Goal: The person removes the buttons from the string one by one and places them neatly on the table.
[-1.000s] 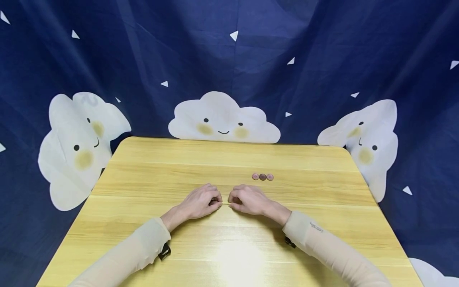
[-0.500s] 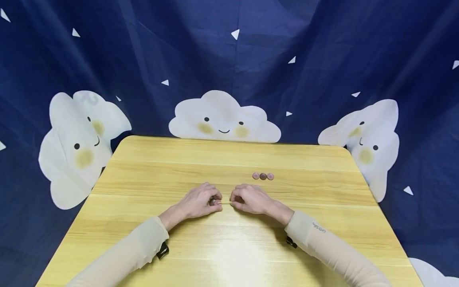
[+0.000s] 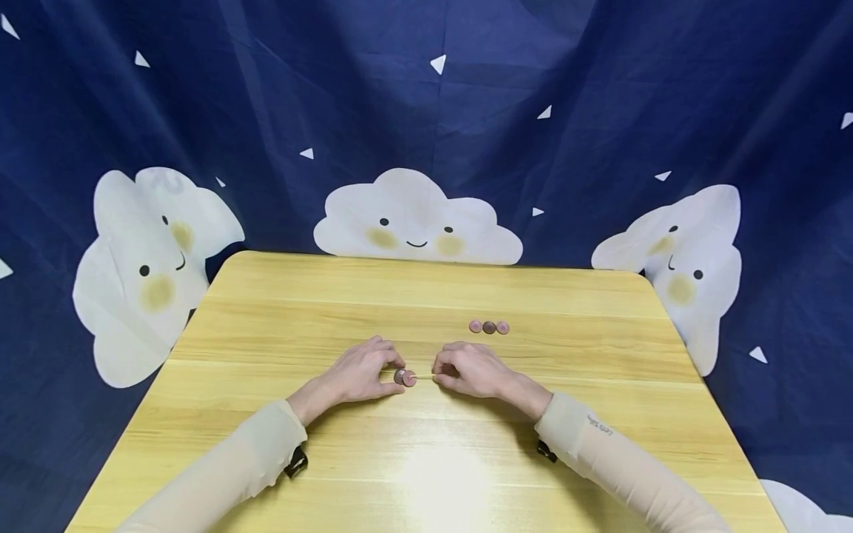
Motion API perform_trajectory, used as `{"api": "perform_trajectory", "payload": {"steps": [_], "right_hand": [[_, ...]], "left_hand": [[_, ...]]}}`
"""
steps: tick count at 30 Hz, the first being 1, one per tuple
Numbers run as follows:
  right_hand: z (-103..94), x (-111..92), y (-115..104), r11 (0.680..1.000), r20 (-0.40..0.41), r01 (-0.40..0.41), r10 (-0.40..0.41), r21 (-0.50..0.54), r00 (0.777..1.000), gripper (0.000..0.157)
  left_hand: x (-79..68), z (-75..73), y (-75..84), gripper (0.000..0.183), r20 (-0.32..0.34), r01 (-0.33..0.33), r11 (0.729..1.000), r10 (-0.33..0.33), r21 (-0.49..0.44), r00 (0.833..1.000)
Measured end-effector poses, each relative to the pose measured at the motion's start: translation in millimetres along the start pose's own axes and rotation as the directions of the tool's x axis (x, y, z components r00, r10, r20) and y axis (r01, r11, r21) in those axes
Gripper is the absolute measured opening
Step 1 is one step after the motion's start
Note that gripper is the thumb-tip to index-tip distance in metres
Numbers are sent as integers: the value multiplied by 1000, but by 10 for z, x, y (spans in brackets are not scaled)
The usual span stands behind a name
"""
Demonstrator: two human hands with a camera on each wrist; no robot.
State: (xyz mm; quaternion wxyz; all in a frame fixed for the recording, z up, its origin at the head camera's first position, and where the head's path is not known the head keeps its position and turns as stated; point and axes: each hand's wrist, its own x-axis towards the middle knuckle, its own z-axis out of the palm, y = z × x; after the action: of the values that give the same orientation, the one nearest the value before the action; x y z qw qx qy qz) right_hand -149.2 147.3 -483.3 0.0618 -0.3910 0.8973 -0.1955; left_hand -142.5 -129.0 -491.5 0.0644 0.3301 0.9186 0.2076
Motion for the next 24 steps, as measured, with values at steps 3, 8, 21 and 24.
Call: {"api": "perform_trajectory", "payload": {"steps": [3,8,21,24], "right_hand": [[-10,-10,6,1000,-6,4,-4,8,1000,6],[-17,-19,7,1000,-10,4,-4,13,1000,8],[18,-9,27,998,-8,-23,22,-50,1000,10],[25,4,7,997,-19,-10,9,-73,1000,15]], "left_hand": [[-3,2,-2,34,-4,1,1000,-1,4,1000],[-4,18,-19,27,-12,4,1000,-4,10,1000],[-8,44,17,26,-31,-5,1000,5,7,999],[-7,51,33,25,-41,-11,1000,11,10,999]]}}
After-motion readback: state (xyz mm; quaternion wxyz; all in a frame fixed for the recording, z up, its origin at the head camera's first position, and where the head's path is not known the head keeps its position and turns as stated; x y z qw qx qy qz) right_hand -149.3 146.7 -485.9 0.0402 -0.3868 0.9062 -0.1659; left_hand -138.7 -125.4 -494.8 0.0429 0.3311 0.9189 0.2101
